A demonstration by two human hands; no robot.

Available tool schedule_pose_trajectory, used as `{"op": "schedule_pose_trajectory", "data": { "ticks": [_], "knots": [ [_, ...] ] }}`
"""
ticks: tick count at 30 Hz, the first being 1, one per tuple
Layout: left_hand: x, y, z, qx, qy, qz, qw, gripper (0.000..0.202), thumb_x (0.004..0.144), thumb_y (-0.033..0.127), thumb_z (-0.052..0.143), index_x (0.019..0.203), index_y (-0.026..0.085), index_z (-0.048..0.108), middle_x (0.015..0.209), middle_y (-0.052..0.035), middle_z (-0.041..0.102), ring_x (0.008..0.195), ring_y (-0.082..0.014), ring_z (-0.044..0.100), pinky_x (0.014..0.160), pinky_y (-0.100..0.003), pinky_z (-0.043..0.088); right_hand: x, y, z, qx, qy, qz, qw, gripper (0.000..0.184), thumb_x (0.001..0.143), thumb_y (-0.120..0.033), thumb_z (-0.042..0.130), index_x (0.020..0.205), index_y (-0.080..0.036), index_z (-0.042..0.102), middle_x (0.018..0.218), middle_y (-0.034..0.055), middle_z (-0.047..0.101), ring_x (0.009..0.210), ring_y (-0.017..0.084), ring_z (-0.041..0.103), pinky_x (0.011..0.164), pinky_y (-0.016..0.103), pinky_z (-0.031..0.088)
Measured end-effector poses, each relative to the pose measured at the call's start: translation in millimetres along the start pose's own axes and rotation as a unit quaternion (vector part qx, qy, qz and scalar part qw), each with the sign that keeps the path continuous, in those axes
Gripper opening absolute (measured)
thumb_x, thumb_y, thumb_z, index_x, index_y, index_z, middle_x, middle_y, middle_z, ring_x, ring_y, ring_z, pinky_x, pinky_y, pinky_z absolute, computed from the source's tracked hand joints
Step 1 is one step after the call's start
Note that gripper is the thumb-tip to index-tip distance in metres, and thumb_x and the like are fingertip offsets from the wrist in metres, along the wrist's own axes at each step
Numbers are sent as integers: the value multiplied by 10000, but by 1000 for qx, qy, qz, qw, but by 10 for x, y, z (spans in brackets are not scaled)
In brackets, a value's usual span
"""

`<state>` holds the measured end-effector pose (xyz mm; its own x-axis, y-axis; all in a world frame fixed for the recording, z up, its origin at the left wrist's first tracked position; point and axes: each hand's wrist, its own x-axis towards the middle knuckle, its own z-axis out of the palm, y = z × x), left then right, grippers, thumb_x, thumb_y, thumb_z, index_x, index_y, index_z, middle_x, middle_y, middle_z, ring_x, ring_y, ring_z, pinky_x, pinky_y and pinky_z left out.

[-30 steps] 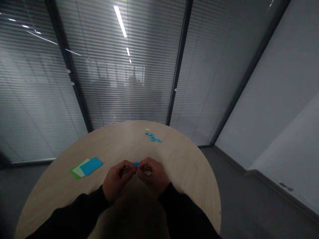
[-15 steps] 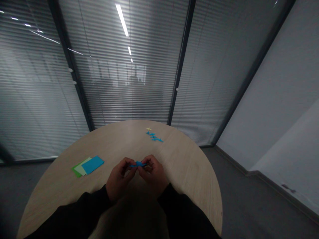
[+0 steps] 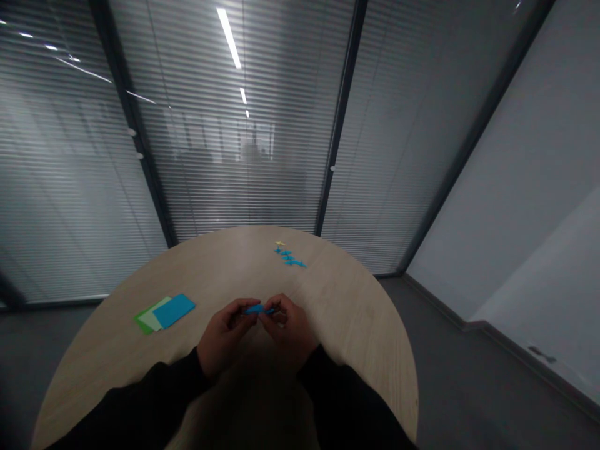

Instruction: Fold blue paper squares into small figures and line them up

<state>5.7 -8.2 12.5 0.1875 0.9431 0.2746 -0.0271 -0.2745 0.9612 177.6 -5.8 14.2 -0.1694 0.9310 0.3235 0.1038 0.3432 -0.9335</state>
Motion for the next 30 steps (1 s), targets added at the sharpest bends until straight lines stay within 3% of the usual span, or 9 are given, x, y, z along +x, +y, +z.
{"op": "schedule_pose_trajectory", "data": {
  "ticks": [6,13,18,24,30],
  "knots": [
    [16,-33,-15,-28,2,-26,999,313,814,341,706,1072,164,697,947,-82,766,853,-208,695,800,-344,527,-8,-25,-20,-28,-5,-11,1000,148,829,-341,677,888,-216,624,815,7,690,732,164,676,682,288,528],
    [41,-32,13,-64,-3,-42,997,318,779,325,733,1047,162,678,890,-66,750,795,-189,685,747,-320,527,2,-25,11,-2,26,6,1000,204,781,-330,707,837,-216,548,731,-15,630,657,150,611,610,270,491],
    [34,-52,14,-98,-4,-47,994,447,757,344,761,1145,163,634,1026,-97,747,907,-207,697,835,-352,534,11,5,29,40,24,27,999,272,791,-347,718,947,-224,531,823,15,670,730,174,654,646,296,514],
    [42,-1,-13,-37,17,-63,997,323,777,402,727,960,137,707,826,-75,744,768,-203,684,746,-341,530,-10,-17,74,65,-20,34,997,287,814,-374,703,1016,-218,570,942,47,711,860,198,714,784,343,559],
    [31,50,6,-4,12,-53,999,248,793,375,704,895,149,699,748,-53,725,695,-185,668,660,-301,507,4,12,84,60,-7,46,997,227,827,-411,673,877,-213,574,778,18,697,763,192,703,719,338,561]
  ]
}}
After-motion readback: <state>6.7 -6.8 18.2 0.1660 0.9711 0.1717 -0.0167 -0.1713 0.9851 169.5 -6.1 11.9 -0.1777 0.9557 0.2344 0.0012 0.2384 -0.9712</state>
